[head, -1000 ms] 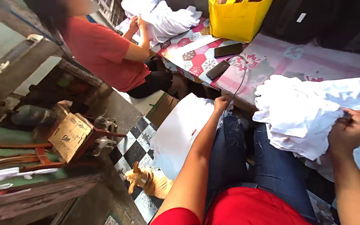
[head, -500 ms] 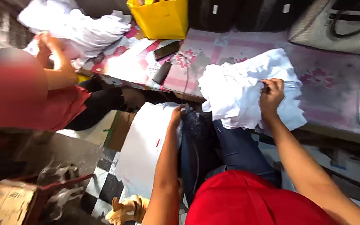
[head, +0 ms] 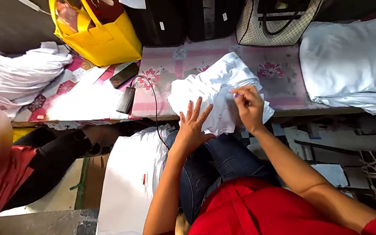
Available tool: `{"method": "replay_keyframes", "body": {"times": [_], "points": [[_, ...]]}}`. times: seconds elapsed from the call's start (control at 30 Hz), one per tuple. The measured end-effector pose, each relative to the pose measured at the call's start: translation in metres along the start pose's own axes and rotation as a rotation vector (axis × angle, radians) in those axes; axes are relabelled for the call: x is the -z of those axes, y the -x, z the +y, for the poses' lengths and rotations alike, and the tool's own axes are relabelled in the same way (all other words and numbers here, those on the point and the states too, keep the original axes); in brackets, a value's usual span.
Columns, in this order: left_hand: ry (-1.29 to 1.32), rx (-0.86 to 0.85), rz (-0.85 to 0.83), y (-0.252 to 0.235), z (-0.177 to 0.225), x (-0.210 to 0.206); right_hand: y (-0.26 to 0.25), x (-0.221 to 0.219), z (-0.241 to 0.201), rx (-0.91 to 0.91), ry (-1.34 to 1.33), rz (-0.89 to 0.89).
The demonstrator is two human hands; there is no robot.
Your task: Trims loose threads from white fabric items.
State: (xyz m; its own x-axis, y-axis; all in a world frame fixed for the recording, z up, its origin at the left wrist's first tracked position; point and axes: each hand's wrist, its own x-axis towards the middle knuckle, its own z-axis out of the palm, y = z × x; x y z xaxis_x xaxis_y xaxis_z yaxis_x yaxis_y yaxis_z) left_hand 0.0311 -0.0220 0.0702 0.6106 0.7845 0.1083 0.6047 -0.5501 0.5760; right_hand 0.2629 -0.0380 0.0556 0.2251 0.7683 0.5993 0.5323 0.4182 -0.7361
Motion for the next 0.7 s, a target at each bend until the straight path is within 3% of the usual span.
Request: {"method": "replay_keyframes", "body": {"times": [0.07,0.13,0.23,0.3,0.4,0.53,0.63,0.7], "points": [[-0.006,0.029,0.000,-0.014,-0.018,-0.017,-0.042,0.010,0.016,0.024,0.142,0.087],[0.082,0.038,0.069,-0.018,-0.034,-0.026,-0.082,0.016,0.035,-0.143,0.368,0.111],[0.158,0.046,0.162,-0.011,-0.042,-0.033,-0.114,0.011,0.073,-0.623,0.578,-0.172],[0.183,0.017,0.303,-0.010,-0.040,-0.037,-0.111,0.003,0.101,-0.742,0.562,-0.345],[0.228,0.011,0.476,-0.015,-0.032,-0.031,-0.112,0.008,0.096,-0.675,0.364,-0.301],[0.173,0.002,0.583,-0.037,0.002,0.012,-0.145,0.032,0.056,-0.413,0.262,-0.219],[0.099,0.017,0.441,-0.064,0.005,0.027,-0.174,0.029,0.066,-0.391,0.327,-0.231],[0.131,0.073,0.255,-0.083,-0.020,-0.002,-0.173,0.016,0.105,-0.511,0.428,-0.298]]}}
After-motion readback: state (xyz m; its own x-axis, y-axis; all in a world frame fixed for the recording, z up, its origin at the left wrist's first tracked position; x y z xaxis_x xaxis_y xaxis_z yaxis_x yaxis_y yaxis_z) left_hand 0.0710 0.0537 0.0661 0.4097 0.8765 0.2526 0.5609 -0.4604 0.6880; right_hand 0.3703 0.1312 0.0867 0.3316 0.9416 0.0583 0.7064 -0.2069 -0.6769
